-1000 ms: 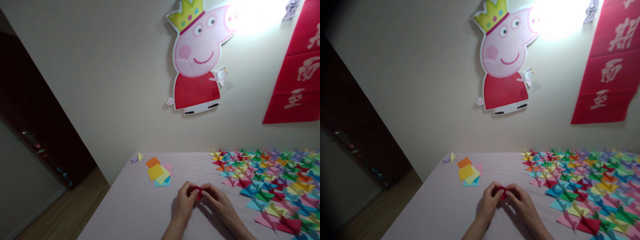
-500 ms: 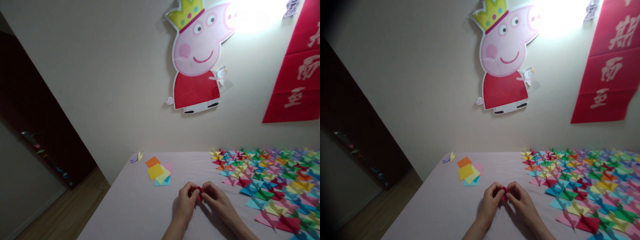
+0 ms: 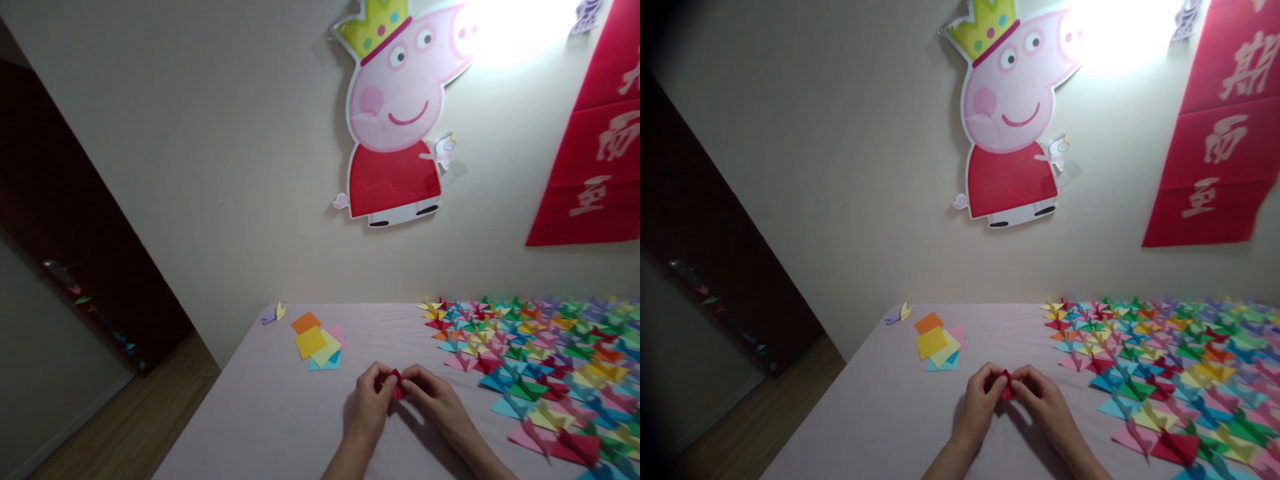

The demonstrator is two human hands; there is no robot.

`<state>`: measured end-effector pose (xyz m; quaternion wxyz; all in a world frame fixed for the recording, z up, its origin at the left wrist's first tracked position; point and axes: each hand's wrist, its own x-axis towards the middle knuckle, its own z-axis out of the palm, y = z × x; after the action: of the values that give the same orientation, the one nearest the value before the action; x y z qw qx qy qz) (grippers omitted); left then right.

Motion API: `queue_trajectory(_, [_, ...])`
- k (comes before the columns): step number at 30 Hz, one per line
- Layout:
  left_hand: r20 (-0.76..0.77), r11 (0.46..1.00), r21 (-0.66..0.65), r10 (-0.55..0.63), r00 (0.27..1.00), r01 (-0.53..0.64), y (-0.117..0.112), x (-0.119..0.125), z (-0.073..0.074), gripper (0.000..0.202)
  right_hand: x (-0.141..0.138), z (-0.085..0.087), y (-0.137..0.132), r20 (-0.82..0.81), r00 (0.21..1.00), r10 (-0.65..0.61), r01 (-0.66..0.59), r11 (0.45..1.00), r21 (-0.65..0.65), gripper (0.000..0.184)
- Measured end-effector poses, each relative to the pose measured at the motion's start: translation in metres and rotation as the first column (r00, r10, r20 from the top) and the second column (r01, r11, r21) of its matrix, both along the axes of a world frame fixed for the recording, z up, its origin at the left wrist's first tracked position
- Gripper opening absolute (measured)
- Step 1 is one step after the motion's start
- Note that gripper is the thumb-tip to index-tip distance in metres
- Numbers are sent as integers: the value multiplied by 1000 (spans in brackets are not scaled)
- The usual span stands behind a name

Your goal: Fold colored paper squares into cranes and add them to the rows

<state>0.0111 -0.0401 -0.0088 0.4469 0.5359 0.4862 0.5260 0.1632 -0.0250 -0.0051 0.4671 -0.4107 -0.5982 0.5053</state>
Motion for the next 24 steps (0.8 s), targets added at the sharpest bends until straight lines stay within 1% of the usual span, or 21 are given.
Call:
queue_trajectory(4, [-36,1000,-3,-18,999,18,-1,-1,0,20,0,-4,1,-1,1000,-9,9,1000,-5,34])
queue_trajectory(7, [-94,1000,-5,-24,995,24,-4,-1,5,17,1,-4,2,14,1000,-13,13,1000,3,35])
queue_trajectory(11, [-211,994,110,21,977,3,-7,-2,11,8,0,-1,0,39,999,-4,3,1000,27,36])
queue_trajectory(14, [-246,985,172,64,967,-21,-5,-2,10,6,-2,2,-2,85,996,17,-23,998,61,36])
queue_trajectory(17, [-239,978,207,90,967,-40,-2,-3,6,14,-5,2,-3,120,993,19,-33,993,115,34])
queue_trajectory(20, [-189,977,210,69,979,-29,-1,-3,5,23,-5,1,-3,143,990,-9,-14,987,157,31])
queue_trajectory(22, [-138,982,186,47,989,-20,-2,-3,7,27,-4,0,-2,144,989,-33,8,986,168,29])
queue_trajectory(24, [-68,994,112,14,998,-7,-4,-2,7,26,-2,0,-1,121,991,-62,40,984,175,29])
